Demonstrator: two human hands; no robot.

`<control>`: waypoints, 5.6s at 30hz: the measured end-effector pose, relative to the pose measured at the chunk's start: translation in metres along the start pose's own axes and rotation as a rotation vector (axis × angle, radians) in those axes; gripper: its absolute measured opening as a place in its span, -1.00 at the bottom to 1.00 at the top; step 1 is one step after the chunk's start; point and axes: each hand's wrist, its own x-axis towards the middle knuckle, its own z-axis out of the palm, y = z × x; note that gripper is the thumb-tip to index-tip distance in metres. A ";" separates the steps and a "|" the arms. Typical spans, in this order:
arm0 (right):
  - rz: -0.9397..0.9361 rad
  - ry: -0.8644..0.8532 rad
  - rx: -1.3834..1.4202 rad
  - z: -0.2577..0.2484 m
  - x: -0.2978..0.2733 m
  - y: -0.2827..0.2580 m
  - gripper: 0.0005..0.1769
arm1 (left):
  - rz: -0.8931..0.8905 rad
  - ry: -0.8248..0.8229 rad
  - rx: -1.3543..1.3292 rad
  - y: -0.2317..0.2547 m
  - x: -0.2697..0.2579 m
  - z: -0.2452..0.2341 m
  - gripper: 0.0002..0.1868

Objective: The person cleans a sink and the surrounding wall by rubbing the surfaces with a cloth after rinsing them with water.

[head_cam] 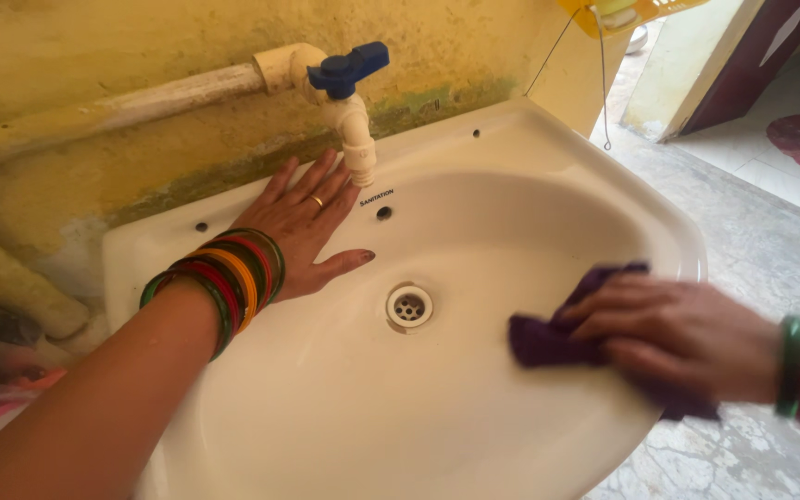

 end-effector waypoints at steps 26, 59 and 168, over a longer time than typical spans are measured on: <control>-0.367 -0.296 0.287 -0.027 0.031 -0.047 -0.46 | -0.053 -0.037 -0.111 -0.002 0.000 -0.001 -0.09; -0.659 -0.302 -0.946 -0.062 0.184 0.032 -0.20 | -0.024 0.042 -0.312 -0.007 -0.002 -0.003 -0.15; -0.703 -0.126 0.874 -0.004 0.148 -0.211 -0.36 | -0.806 0.181 -0.891 0.063 -0.240 -0.020 -0.08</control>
